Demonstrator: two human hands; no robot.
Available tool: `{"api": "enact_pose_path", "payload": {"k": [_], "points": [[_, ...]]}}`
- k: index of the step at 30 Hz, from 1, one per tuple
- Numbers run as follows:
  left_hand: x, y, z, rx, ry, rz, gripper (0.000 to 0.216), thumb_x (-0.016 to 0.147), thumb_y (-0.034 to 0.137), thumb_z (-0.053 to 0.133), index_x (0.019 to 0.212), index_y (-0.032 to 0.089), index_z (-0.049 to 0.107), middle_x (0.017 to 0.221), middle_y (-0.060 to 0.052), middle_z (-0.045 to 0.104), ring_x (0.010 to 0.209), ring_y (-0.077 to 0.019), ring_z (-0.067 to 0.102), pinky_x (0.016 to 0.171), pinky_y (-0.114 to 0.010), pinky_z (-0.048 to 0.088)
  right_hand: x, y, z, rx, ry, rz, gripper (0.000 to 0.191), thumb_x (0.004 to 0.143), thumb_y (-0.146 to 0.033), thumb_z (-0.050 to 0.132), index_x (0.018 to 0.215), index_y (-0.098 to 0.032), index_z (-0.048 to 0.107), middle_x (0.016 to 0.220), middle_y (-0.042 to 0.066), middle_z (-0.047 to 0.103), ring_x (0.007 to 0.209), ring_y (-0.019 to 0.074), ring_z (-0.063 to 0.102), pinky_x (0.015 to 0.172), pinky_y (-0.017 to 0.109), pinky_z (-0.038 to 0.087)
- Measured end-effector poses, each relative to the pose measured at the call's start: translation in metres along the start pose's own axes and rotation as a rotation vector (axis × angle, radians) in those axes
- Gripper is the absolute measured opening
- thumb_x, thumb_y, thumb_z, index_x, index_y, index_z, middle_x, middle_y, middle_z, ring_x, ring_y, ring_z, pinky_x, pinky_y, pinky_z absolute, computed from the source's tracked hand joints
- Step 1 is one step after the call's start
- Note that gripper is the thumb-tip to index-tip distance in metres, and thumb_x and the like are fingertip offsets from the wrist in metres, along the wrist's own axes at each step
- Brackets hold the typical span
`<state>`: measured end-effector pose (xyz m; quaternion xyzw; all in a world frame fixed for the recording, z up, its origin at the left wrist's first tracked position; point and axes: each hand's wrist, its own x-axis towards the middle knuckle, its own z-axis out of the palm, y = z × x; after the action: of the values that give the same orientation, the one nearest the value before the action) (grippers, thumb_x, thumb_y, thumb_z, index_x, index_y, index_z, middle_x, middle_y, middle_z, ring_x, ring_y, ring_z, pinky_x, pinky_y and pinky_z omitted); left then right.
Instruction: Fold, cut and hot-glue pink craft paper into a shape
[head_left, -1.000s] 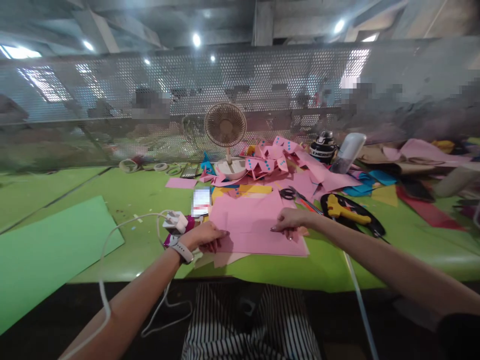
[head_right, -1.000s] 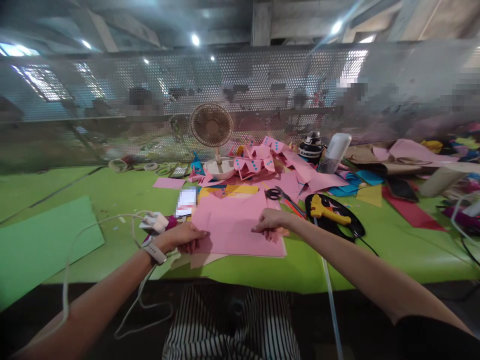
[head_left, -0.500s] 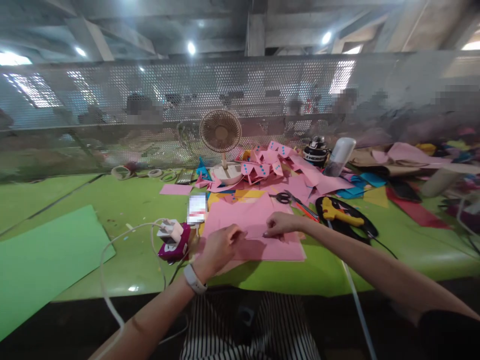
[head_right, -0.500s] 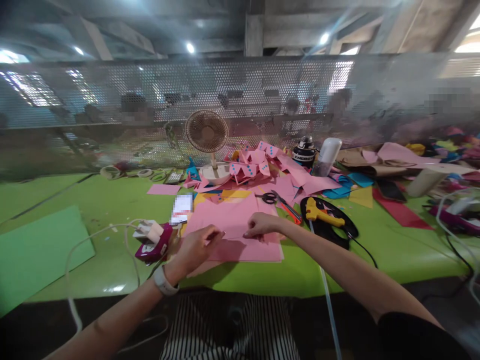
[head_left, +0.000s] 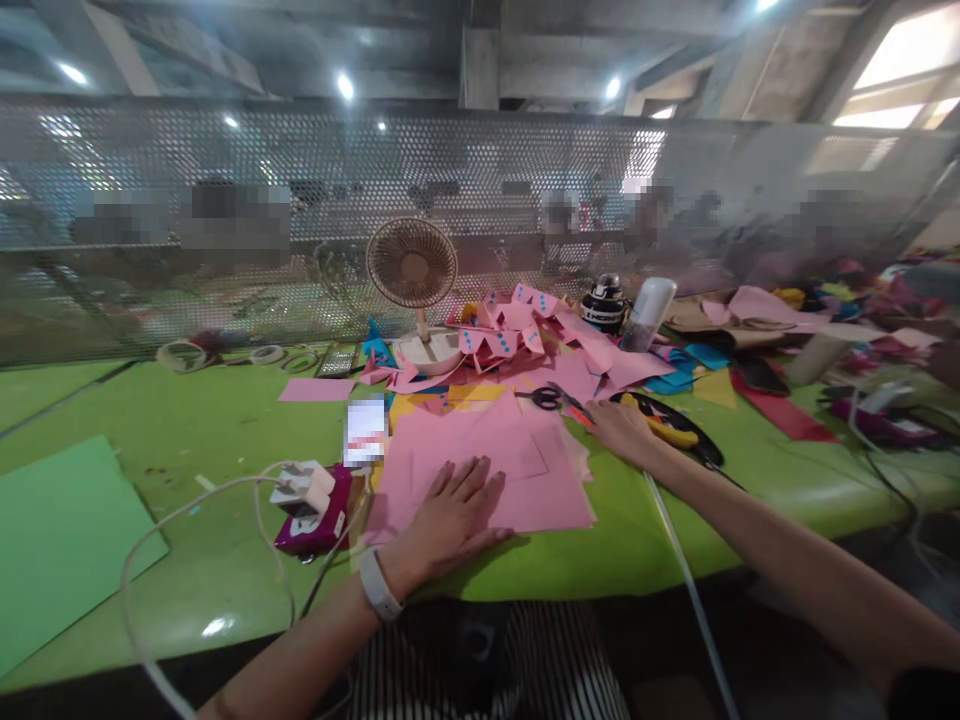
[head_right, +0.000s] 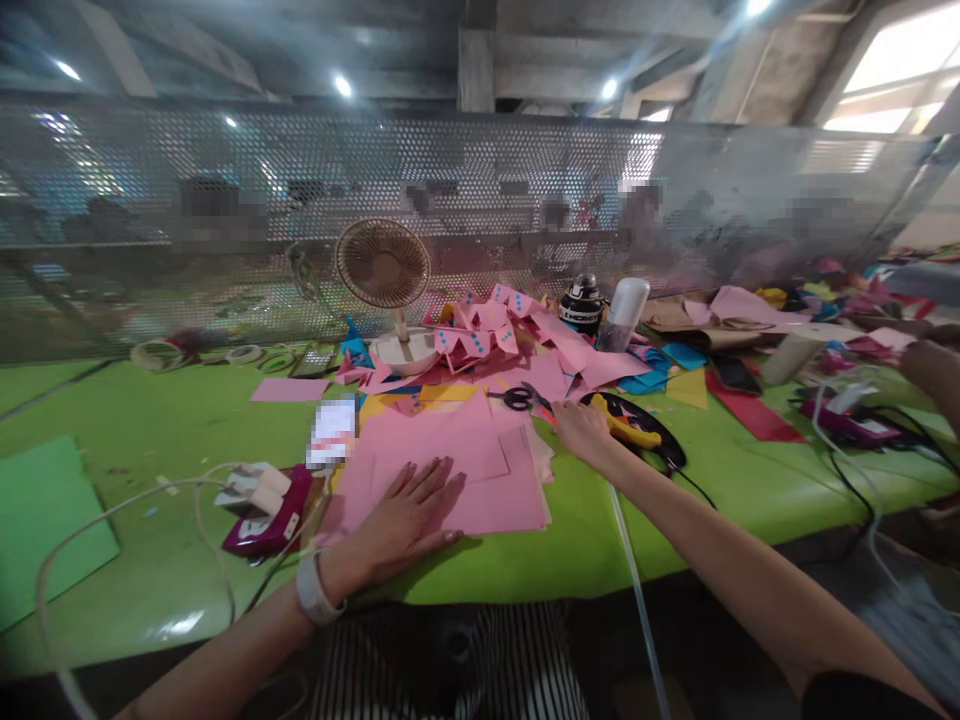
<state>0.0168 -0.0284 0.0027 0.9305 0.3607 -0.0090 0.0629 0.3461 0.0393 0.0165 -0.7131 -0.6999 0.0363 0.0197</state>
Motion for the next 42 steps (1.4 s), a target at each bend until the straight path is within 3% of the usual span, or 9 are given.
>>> {"api": "enact_pose_path", "payload": {"k": [6, 10, 13, 17, 22, 27, 37, 42], "points": [[-0.005, -0.004, 0.001, 0.0, 0.05, 0.003, 0.073, 0.095, 0.068, 0.025, 0.153, 0.025, 0.021, 0.159, -0.009, 0.013, 0.146, -0.0295, 0.009, 0.117, -0.052, 0.009, 0.002, 0.006, -0.008, 0.045, -0.004, -0.004, 0.017, 0.079, -0.027, 0.06, 0.088, -0.014, 0.064, 0.093, 0.013, 0.07, 0.087, 0.0262, 0.064, 0.063, 0.027, 0.035], [-0.007, -0.007, 0.003, 0.004, 0.071, -0.008, 0.072, 0.095, 0.068, 0.025, 0.153, 0.026, 0.019, 0.159, -0.008, 0.013, 0.146, -0.0296, 0.01, 0.117, -0.052, 0.01, -0.006, 0.018, -0.021, 0.104, 0.012, -0.025, 0.019, 0.079, -0.033, 0.056, 0.077, -0.016, 0.066, 0.081, 0.008, 0.07, 0.075, 0.0218, 0.062, 0.059, 0.026, 0.033], [-0.006, -0.008, 0.006, 0.014, 0.063, -0.018, 0.073, 0.094, 0.068, 0.025, 0.153, 0.026, 0.02, 0.159, -0.008, 0.011, 0.146, -0.03, 0.009, 0.117, -0.052, 0.01, -0.014, 0.026, -0.021, 0.178, 0.075, -0.048, 0.022, 0.08, -0.033, 0.056, 0.088, -0.017, 0.069, 0.089, 0.007, 0.071, 0.083, 0.0224, 0.062, 0.066, 0.026, 0.039], [-0.004, -0.009, 0.008, 0.032, 0.092, -0.015, 0.072, 0.094, 0.068, 0.027, 0.153, 0.027, 0.019, 0.159, -0.007, 0.011, 0.147, -0.0305, 0.008, 0.117, -0.053, 0.008, -0.023, 0.032, -0.005, 0.351, 0.236, -0.094, 0.037, 0.08, -0.031, 0.058, 0.112, -0.016, 0.067, 0.105, 0.011, 0.067, 0.096, 0.0257, 0.059, 0.083, 0.031, 0.045], [-0.004, -0.01, 0.008, 0.03, 0.09, -0.006, 0.072, 0.094, 0.068, 0.027, 0.153, 0.029, 0.017, 0.159, -0.006, 0.012, 0.147, -0.0301, 0.009, 0.117, -0.052, 0.009, -0.025, 0.033, 0.024, 0.402, 0.243, -0.342, 0.037, 0.088, -0.033, 0.051, 0.12, -0.019, 0.064, 0.113, 0.013, 0.06, 0.11, 0.0268, 0.054, 0.099, 0.039, 0.042], [-0.004, -0.01, 0.009, 0.025, 0.073, -0.005, 0.072, 0.094, 0.068, 0.026, 0.153, 0.027, 0.018, 0.159, -0.007, 0.012, 0.147, -0.0293, 0.009, 0.117, -0.051, 0.008, -0.02, 0.037, 0.037, 0.374, 0.17, -0.434, 0.036, 0.093, -0.031, 0.042, 0.121, -0.03, 0.064, 0.111, 0.008, 0.06, 0.105, 0.0241, 0.056, 0.096, 0.04, 0.046], [-0.002, -0.011, 0.011, 0.045, 0.073, -0.004, 0.073, 0.094, 0.069, 0.025, 0.153, 0.026, 0.021, 0.16, -0.007, 0.014, 0.147, -0.0298, 0.011, 0.117, -0.049, 0.007, -0.036, 0.044, 0.026, 0.398, 0.043, -0.513, 0.035, 0.093, -0.027, 0.045, 0.121, -0.028, 0.065, 0.115, 0.009, 0.059, 0.109, 0.0239, 0.056, 0.099, 0.039, 0.044], [-0.002, -0.012, 0.013, 0.036, 0.079, -0.002, 0.073, 0.094, 0.069, 0.025, 0.153, 0.026, 0.021, 0.16, -0.007, 0.013, 0.147, -0.0298, 0.01, 0.117, -0.049, 0.007, -0.033, 0.039, 0.022, 0.377, 0.136, -0.473, 0.035, 0.092, -0.023, 0.045, 0.119, -0.02, 0.067, 0.116, 0.013, 0.059, 0.11, 0.0265, 0.055, 0.1, 0.036, 0.043]]}}
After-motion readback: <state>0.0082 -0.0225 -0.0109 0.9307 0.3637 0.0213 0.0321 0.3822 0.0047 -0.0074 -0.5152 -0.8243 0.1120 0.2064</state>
